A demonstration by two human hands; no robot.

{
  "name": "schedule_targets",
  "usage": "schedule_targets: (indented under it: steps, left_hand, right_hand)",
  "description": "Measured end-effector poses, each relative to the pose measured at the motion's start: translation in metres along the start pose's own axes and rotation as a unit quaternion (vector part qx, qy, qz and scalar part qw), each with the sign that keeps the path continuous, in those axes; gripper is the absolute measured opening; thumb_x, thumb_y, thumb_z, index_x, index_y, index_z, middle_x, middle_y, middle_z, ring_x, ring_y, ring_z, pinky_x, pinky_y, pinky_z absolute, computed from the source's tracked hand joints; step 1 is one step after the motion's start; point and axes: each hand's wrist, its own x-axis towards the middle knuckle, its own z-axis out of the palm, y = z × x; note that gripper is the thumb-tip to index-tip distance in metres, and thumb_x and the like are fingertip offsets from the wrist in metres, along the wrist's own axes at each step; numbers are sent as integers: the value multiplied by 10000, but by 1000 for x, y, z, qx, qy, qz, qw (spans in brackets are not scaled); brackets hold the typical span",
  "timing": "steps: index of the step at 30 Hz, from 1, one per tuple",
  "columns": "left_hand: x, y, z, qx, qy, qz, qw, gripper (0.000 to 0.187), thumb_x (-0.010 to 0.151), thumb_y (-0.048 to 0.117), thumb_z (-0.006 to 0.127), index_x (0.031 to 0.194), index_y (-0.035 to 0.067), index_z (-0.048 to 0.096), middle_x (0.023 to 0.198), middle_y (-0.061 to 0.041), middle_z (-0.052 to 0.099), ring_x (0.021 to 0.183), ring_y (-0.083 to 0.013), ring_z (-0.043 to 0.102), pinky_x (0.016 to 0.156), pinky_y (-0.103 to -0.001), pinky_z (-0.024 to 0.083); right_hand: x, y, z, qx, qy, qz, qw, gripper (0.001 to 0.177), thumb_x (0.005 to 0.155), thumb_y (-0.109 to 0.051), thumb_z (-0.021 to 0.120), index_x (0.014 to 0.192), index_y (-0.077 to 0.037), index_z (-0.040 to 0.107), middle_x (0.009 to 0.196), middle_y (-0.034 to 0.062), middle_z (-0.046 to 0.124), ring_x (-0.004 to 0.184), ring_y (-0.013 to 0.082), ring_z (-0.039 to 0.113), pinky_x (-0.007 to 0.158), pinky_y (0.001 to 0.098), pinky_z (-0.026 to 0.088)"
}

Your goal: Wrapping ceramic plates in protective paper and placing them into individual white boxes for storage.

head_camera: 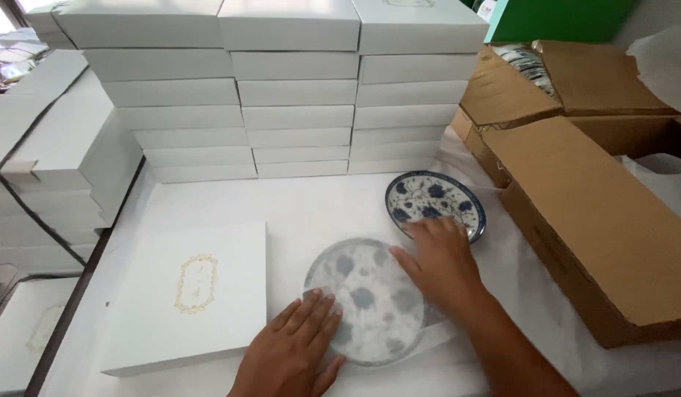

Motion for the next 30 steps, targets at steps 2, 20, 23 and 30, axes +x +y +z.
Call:
schedule_targets:
  steps: [2,20,23,30]
  left_hand:
    - [2,-1,-1,-1,4,5,1000,638,965,492,632,1380,9,598,1464,-219,575,1408,-366,487,1149,-456,367]
    - [2,0,-2,-16,3,-9,1000,635,963,503,648,1359,7,614,1451,-215,589,1409,-355,492,1113,-433,399]
    - [-1,0,3,-11,18,-12,1000,646,940,523,674,1336,15,633,1435,-218,597,1373,-357,525,1069,-435,436]
    - [-2,2,1,-10,51,-45,998,629,891,534,688,1262,27,690,1357,-181,660,1328,-337,572,1038,-427,456]
  right_hand:
    - [17,8,11,-21,-20,-11,1000,464,914,-553,621,1182,-186,712,1145,91,690,1096,340,569,965,506,409]
    - [26,-2,2,316,-34,63,946,52,867,-142,718,858,-155,668,916,-4,703,895,150,633,808,320,478]
    - [29,2,9,292,-34,67,953,91,817,-119,750,892,-161,779,1028,1,740,1018,163,659,897,337,499]
    - [31,23,28,176,79,-97,976,198,787,-206,778,969,-191,855,1251,15,721,1130,284,567,958,470,432]
